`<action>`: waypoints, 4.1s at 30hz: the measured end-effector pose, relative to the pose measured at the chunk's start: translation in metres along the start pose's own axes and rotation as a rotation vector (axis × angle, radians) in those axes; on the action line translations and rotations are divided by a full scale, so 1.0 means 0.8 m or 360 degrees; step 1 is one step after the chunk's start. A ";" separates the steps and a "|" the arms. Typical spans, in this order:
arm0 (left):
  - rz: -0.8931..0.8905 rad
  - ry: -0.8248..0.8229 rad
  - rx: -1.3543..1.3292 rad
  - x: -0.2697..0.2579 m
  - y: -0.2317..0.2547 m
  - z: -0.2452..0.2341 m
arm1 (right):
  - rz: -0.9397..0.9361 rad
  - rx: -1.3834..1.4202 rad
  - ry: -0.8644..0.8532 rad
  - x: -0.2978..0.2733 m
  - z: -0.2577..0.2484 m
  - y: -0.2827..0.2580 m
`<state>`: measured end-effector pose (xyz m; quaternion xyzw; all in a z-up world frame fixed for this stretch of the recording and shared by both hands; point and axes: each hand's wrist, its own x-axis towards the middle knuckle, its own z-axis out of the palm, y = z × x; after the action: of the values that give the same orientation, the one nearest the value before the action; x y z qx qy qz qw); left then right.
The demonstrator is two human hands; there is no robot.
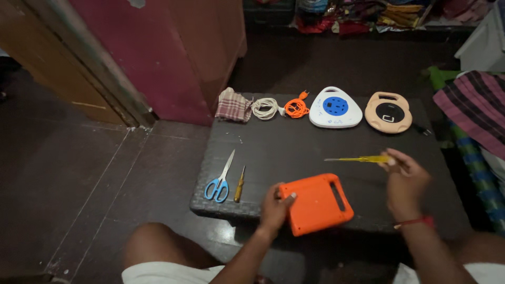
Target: The person uses a screwdriver to unscrew and open multiple plastic extension board housings, then handles internal components and wires.
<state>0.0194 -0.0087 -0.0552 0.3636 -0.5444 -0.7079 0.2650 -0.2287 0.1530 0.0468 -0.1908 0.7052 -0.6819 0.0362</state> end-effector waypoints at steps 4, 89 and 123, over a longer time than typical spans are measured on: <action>-0.0192 0.0428 0.0055 -0.011 0.018 -0.014 | 0.0271 0.0231 0.0194 0.003 -0.038 0.080; -0.0079 -0.0304 0.0139 0.026 0.003 0.018 | 0.0546 0.0456 -0.0730 -0.075 0.093 0.024; -0.0379 -0.0435 -0.0031 0.025 0.036 0.031 | -0.0507 -0.0546 -0.0963 -0.096 0.119 -0.033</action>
<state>-0.0134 -0.0176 -0.0283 0.3233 -0.5216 -0.7824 0.1063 -0.1221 0.0873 0.0498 -0.4941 0.7281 -0.4637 0.1039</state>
